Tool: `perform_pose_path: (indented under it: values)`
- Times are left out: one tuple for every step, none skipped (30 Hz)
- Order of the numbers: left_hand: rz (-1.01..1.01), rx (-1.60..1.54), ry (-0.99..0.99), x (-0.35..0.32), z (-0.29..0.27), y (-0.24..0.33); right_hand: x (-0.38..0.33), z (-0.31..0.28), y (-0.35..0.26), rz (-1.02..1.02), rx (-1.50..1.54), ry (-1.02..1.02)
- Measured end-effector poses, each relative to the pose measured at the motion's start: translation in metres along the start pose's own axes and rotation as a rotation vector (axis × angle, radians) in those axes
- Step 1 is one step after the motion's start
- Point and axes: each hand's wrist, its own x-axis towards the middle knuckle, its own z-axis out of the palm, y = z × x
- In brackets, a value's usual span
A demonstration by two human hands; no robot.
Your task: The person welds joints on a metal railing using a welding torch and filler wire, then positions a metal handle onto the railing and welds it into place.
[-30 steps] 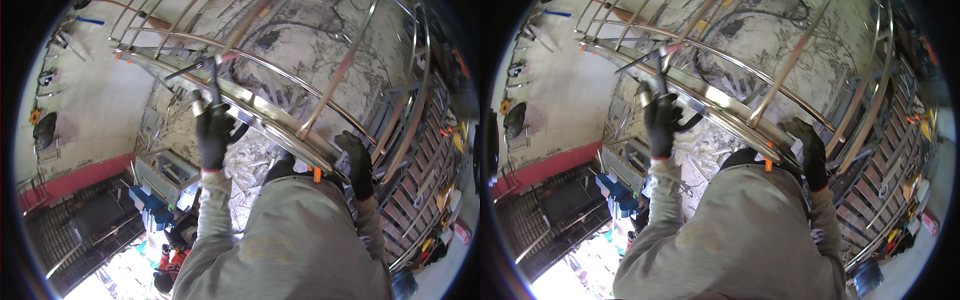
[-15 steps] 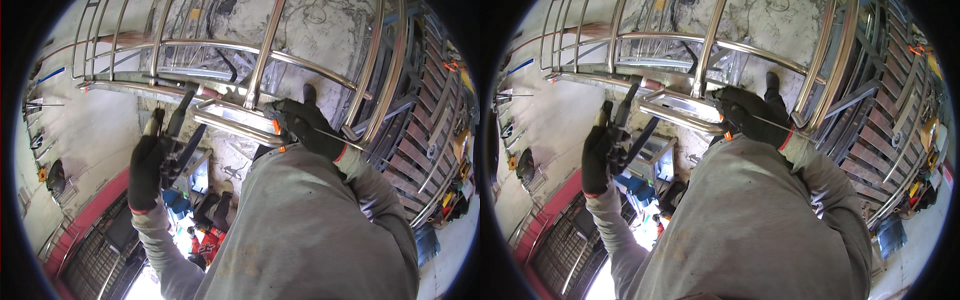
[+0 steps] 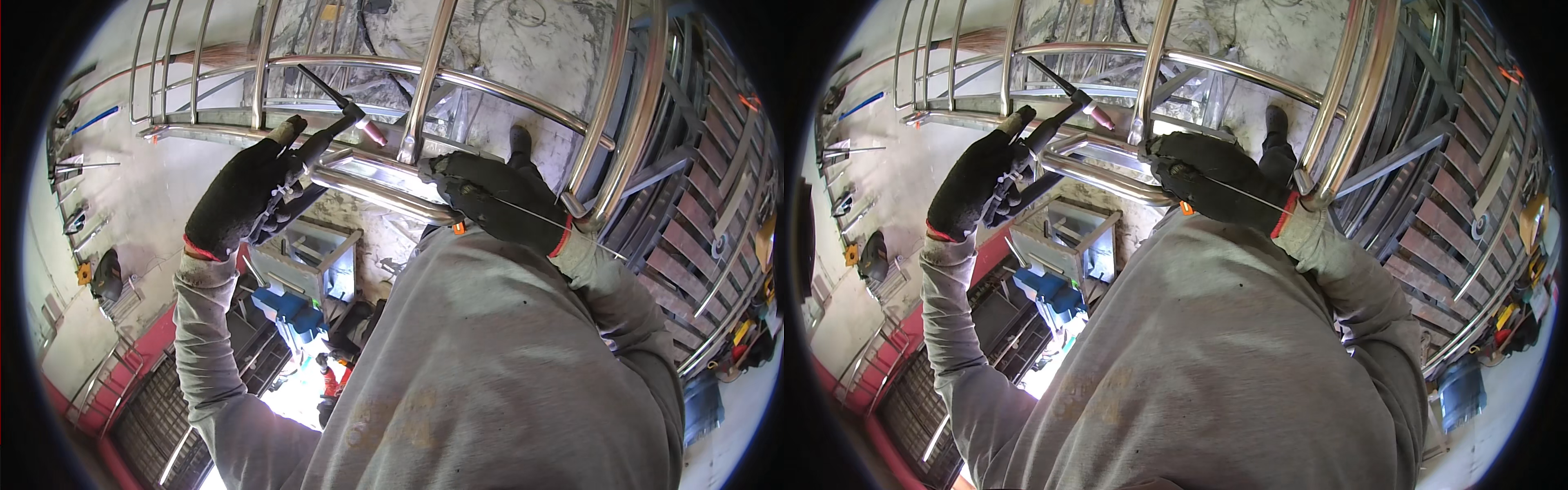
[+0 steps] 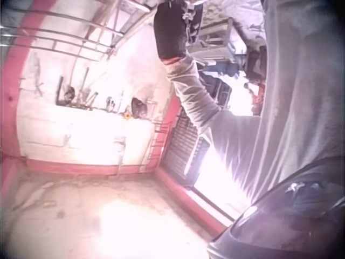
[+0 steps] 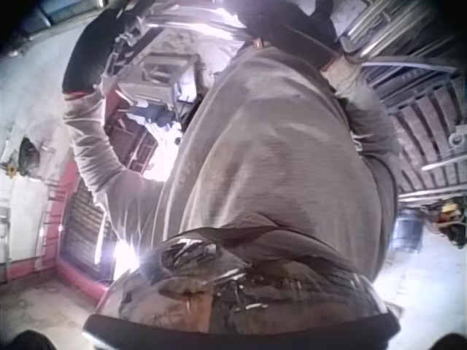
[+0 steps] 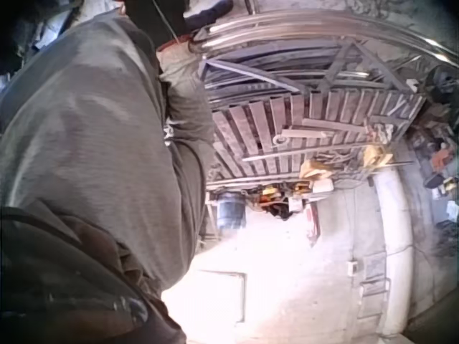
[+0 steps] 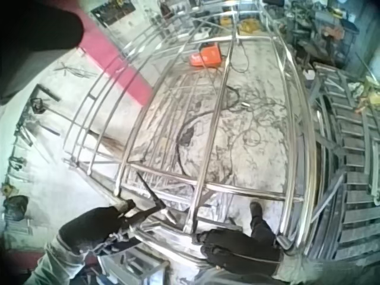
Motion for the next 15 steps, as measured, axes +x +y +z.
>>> perform_pose_path:
  values:
    - [0.001, 0.002, -0.003, 0.000, 0.000, 0.004, 0.004, -0.003, -0.007, -0.061, -0.149, 0.019]
    - [-0.090, 0.007, -0.002, -0.001, 0.000, 0.010, 0.008, -0.005, -0.014, -0.123, -0.299, 0.037]
    - [-0.177, 0.011, -0.004, 0.000, 0.001, 0.014, 0.011, -0.008, -0.020, -0.182, -0.453, 0.054]
    - [0.034, 0.048, -0.093, 0.003, -0.006, 0.000, 0.014, -0.008, -0.025, -0.178, -0.458, 0.052]
    - [0.038, 0.045, -0.096, 0.006, -0.011, -0.004, 0.017, -0.009, -0.030, -0.081, -0.343, 0.038]
    - [0.253, 0.298, -0.140, 0.010, -0.016, -0.007, 0.021, -0.008, -0.034, 0.009, -0.226, 0.018]
    - [0.477, 0.549, -0.190, 0.020, -0.022, -0.013, 0.022, -0.008, -0.036, 0.016, -0.236, 0.014]
    - [0.535, 0.638, -0.162, 0.033, -0.030, -0.029, 0.024, -0.008, -0.038, 0.073, -0.158, -0.007]
    - [0.543, 0.630, -0.172, 0.037, -0.029, -0.027, 0.025, -0.008, -0.038, 0.135, -0.074, -0.024]
    - [0.324, 0.338, -0.183, 0.029, -0.026, -0.021, 0.027, -0.007, -0.039, 0.131, -0.074, -0.034]
    - [0.105, 0.045, -0.191, 0.023, -0.022, -0.014, 0.029, -0.006, -0.041, 0.130, -0.003, -0.008]
    - [-0.098, -0.200, -0.101, 0.017, -0.014, -0.007, 0.032, -0.003, -0.045, 0.121, 0.070, 0.007]
    - [-0.098, -0.213, -0.108, 0.019, -0.020, -0.002, 0.034, -0.004, -0.049, 0.129, 0.063, -0.004]
    - [-0.149, -0.113, -0.223, 0.024, -0.029, 0.001, 0.037, -0.008, -0.055, 0.216, 0.181, -0.033]
    - [-0.199, -0.012, -0.332, 0.032, -0.038, 0.001, 0.039, -0.011, -0.059, 0.300, 0.301, -0.062]
